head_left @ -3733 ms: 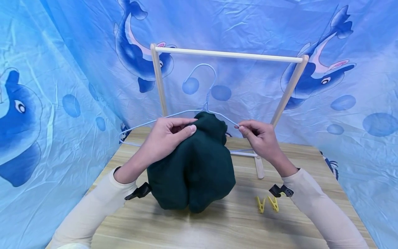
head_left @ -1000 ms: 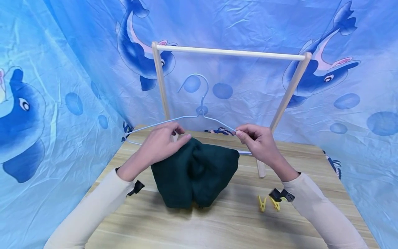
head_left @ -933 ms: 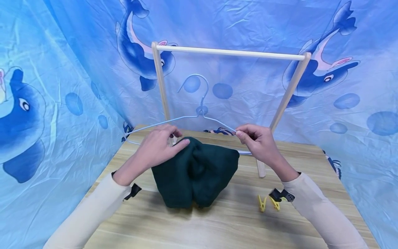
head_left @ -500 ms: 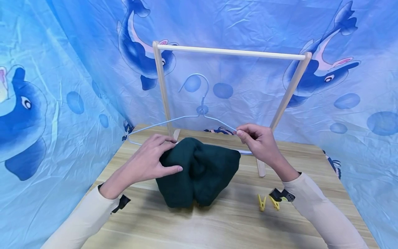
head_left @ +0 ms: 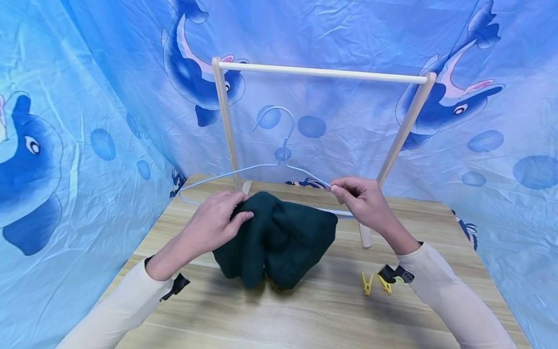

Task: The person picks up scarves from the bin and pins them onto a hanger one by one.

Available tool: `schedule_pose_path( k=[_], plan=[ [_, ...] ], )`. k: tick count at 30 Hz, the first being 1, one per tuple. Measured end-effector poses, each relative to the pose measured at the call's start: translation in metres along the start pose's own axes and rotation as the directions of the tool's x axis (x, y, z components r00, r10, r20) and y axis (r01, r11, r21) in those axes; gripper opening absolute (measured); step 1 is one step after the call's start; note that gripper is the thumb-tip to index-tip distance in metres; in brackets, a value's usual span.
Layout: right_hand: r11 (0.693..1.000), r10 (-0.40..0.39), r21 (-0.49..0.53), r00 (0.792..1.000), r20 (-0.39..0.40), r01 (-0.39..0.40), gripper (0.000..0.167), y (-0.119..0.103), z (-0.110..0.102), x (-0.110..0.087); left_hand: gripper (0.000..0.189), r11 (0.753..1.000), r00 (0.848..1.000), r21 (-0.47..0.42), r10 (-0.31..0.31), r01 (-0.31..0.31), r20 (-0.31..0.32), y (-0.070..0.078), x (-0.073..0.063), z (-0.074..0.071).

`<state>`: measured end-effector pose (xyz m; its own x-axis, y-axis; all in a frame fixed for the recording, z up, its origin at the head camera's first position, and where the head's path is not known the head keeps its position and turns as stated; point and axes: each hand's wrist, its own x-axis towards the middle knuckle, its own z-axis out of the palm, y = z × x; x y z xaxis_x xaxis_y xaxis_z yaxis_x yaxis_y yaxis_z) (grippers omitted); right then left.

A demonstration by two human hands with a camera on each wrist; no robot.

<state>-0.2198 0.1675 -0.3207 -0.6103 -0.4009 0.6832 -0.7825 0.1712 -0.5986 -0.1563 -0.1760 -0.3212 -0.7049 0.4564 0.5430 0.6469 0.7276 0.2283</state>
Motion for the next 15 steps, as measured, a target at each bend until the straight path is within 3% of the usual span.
schedule_pose_path(
  k=[3, 5, 10, 15],
  plan=[
    [1.000, 0.005, 0.001, 1.000, 0.011, -0.005, 0.017, 0.001, 0.000, -0.001, 0.017, 0.999, 1.000, 0.039, 0.004, -0.003, -0.026, 0.005, 0.003, -0.003],
    [1.000, 0.004, 0.000, 1.000, 0.024, -0.004, 0.016, 0.002, 0.000, -0.001, 0.019, 0.998, 0.996, 0.064, 0.033, -0.028, -0.082, 0.009, 0.006, -0.005],
    [1.000, 0.008, 0.000, 0.999, 0.040, -0.008, 0.014, 0.002, 0.002, -0.003, 0.025, 0.980, 0.963, 0.184, 0.124, -0.081, -0.239, 0.018, 0.010, -0.013],
    [1.000, 0.013, 0.024, 1.000, 0.012, -0.013, 0.016, -0.001, -0.001, -0.002, 0.025, 0.968, 0.959, 0.248, 0.107, -0.040, -0.262, 0.021, 0.009, -0.016]
  ],
)
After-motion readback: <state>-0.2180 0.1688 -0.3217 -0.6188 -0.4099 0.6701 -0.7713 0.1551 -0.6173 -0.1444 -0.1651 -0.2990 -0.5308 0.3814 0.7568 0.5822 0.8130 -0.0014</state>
